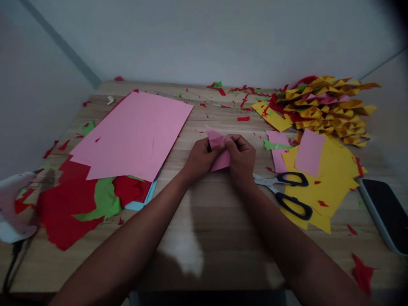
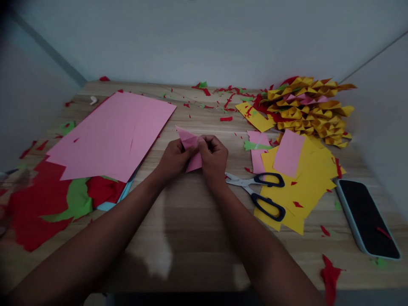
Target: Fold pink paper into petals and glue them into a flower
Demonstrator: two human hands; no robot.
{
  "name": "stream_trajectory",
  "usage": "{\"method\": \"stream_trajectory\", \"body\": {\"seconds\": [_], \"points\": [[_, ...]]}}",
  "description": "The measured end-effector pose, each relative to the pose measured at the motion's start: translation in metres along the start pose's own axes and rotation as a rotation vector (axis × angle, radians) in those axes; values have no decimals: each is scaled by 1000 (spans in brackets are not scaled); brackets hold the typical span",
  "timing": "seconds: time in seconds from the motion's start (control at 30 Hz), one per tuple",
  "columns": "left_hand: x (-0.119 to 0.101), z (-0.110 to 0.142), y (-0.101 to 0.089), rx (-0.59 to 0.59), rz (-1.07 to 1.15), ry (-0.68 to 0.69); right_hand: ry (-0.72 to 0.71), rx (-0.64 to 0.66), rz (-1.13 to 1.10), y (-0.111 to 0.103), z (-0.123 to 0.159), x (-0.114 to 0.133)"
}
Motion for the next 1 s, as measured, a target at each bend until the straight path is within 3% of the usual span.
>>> {"method": "stream_trajectory", "body": {"seconds": [0.3, 0.47, 0.8, 1.0], "points": [[-5, 1, 2, -36, 59, 14, -56, 11, 32, 1, 2, 6], [-15, 0, -7, -179, 141, 103, -36, 33, 27, 3, 1, 2], [0, 4, -25, -388, 244, -4, -13, 78, 41, 9, 5, 3], [1, 3, -21, -372, 357, -3, -8, 86, 16, 10, 5, 4]]}}
Point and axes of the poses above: each hand's wrist, its own z-axis away from the middle knuckle, its own y-axis out of the palm, x = y × z, the point moved 8 cm from there along -z, towards the middle knuckle, and after that the axes turned 12 degrees about y, right-handed, at the moved point
